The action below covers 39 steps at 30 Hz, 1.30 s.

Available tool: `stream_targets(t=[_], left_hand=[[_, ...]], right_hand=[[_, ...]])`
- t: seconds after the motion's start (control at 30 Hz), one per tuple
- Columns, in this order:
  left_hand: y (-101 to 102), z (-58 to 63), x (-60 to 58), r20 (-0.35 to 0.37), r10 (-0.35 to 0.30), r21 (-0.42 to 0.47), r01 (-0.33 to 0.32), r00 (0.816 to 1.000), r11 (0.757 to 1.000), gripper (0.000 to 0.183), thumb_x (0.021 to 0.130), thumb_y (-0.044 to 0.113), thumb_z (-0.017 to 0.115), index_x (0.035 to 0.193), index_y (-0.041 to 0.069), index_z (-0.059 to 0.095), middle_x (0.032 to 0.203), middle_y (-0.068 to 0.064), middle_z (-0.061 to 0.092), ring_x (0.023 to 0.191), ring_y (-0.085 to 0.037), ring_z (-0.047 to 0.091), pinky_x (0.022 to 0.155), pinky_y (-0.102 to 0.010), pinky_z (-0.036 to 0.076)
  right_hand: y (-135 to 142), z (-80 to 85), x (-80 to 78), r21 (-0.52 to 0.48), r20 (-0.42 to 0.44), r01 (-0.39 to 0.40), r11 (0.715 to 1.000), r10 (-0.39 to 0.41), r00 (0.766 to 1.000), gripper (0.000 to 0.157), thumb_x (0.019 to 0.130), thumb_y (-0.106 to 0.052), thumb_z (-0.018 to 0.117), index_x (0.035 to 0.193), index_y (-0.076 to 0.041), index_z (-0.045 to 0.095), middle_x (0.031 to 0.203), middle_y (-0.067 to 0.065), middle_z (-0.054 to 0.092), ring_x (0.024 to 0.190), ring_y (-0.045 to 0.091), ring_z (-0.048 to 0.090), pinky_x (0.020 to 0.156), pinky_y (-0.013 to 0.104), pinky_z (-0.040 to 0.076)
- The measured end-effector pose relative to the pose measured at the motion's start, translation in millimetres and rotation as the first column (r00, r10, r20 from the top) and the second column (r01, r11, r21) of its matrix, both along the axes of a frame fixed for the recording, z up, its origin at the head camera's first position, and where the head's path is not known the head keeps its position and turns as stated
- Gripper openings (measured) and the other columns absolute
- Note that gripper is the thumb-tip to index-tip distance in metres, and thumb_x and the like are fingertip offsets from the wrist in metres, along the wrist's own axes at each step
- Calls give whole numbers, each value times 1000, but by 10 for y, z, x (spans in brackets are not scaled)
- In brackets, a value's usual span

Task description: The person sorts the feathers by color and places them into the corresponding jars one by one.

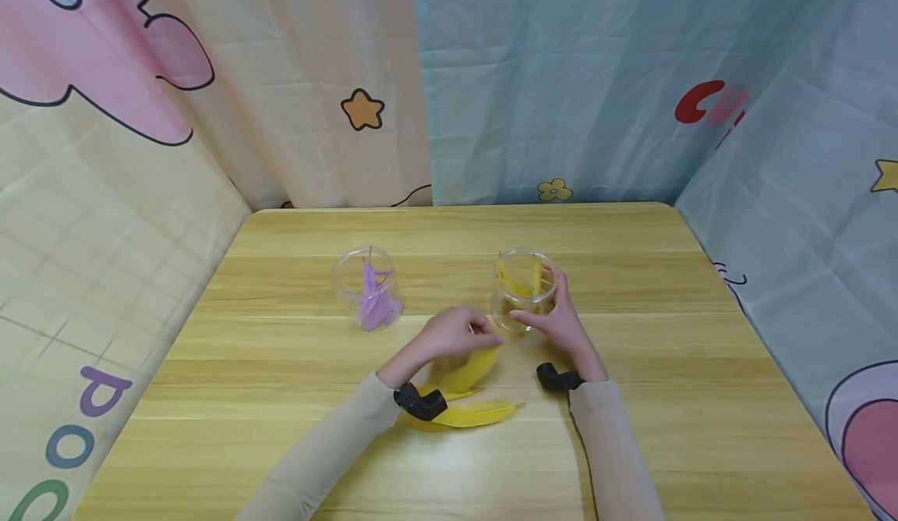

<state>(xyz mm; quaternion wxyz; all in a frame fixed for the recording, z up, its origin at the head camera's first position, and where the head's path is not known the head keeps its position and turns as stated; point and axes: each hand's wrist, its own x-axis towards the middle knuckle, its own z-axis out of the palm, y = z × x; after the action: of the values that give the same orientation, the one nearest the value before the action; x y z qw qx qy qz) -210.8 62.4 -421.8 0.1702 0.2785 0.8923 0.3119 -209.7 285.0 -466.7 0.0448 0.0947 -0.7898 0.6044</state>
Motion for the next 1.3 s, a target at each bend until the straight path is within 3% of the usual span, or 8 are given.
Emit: stream_targets(t=[0.3,0.47,0.57,0.7,0.83,0.93,1.07,1.3], left_hand=[[-106,181,-76,0,-3,131,3,1000,991,20,88,40,65,82,23,74,67,13,59,57,-6,47,49,-21,36],[-105,482,-151,24,-24,335,15,999,942,24,90,37,64,85,16,74,71,7,60,60,-8,45,52,-22,36],[-30,675,-221,75,1,494,-38,997,869,24,91,35,65,89,13,73,77,4,62,65,-11,45,55,-23,36],[148,847,-329,145,65,672,-147,987,725,24,90,33,66,91,11,73,85,2,67,76,-12,52,66,-25,41],[348,893,-435,219,116,764,-244,969,598,26,90,33,66,95,8,73,94,4,69,93,-9,58,81,-25,47],[489,839,-508,238,150,793,-281,960,540,29,89,32,67,98,5,74,98,4,68,97,-8,58,82,-26,48],[639,701,-568,198,272,769,-321,942,553,30,87,36,69,97,9,75,100,10,66,96,-6,55,82,-29,45],[683,386,-577,139,449,604,-435,882,668,35,83,51,67,104,24,74,110,13,56,106,-12,41,94,-45,27]], right_hand=[[6,56,2,3,7,-5,1000,5,1000,98,79,-3,76,147,-8,6,146,27,16,132,44,20,106,61,14],[13,71,1,-17,25,-15,1000,15,1000,98,80,-3,75,147,-8,5,147,27,14,132,44,21,106,60,17],[20,69,1,-32,32,-17,999,18,999,97,80,-3,75,147,-8,5,147,27,15,131,44,22,106,59,18],[19,62,8,-30,18,-18,999,18,1000,95,80,-1,73,146,-6,5,146,29,15,132,45,20,106,61,16],[64,-90,-50,-27,-2,-10,1000,10,1000,97,80,-2,75,147,-10,6,147,26,17,132,44,21,106,62,16],[70,-127,-63,-25,12,-6,1000,7,1000,97,80,-2,74,148,-12,6,147,24,17,133,43,20,106,63,14],[7,12,8,10,63,6,1000,-7,998,96,82,-4,73,148,-11,4,149,26,13,135,45,15,105,65,9],[-7,33,11,38,38,7,999,-8,999,97,81,-7,75,149,-11,5,148,26,11,134,45,15,105,64,14]])
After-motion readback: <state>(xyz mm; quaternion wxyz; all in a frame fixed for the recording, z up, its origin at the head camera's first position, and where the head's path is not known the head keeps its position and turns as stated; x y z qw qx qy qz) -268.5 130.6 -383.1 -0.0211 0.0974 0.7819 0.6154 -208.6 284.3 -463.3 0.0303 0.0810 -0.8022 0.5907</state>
